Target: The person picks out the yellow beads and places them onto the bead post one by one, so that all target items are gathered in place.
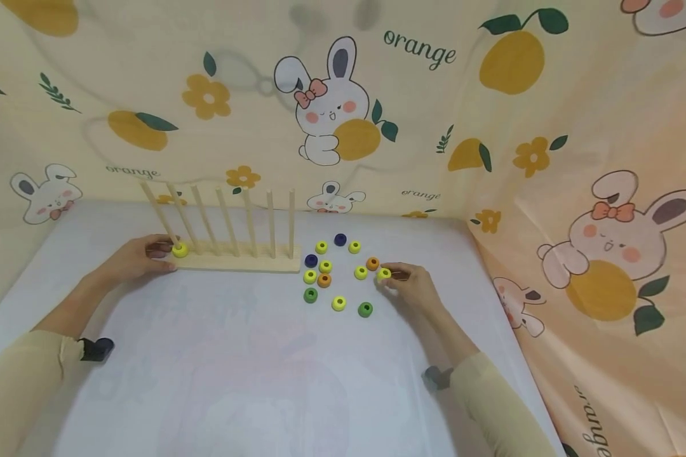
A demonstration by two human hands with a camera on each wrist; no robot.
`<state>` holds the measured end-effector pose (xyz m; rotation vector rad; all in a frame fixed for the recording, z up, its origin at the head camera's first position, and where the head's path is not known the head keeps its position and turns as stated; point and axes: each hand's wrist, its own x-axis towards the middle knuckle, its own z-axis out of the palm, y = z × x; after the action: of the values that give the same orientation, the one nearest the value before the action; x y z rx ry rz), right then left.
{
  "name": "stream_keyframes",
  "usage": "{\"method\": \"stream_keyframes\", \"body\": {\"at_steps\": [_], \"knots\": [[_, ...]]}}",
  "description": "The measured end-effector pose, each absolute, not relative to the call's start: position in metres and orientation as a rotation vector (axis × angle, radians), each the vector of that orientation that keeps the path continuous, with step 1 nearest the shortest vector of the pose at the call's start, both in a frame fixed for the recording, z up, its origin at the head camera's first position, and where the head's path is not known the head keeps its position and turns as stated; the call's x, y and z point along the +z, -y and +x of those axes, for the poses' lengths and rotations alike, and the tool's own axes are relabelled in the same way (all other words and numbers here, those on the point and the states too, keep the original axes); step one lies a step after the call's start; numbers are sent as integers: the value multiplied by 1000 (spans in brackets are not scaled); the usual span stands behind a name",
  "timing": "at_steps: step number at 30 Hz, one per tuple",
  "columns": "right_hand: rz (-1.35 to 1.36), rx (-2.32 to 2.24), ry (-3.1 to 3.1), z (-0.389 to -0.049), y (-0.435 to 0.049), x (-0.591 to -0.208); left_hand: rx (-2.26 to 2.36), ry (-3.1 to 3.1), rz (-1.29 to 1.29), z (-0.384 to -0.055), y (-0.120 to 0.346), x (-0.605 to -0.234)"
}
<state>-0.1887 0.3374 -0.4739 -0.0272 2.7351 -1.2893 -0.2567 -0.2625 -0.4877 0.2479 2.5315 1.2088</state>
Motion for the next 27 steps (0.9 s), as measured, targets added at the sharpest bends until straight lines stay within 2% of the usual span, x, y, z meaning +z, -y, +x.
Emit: {"method": "stream_keyframes", "body": {"at_steps": [12, 27], "knots": [[-154, -1362, -2788, -201, -319, -428, 1203, -2528, 214, -258, 262, -489], [-314, -1365, -2816, -219, -294, -389, 1210, -2515, 210, -258, 261, -485]]}}
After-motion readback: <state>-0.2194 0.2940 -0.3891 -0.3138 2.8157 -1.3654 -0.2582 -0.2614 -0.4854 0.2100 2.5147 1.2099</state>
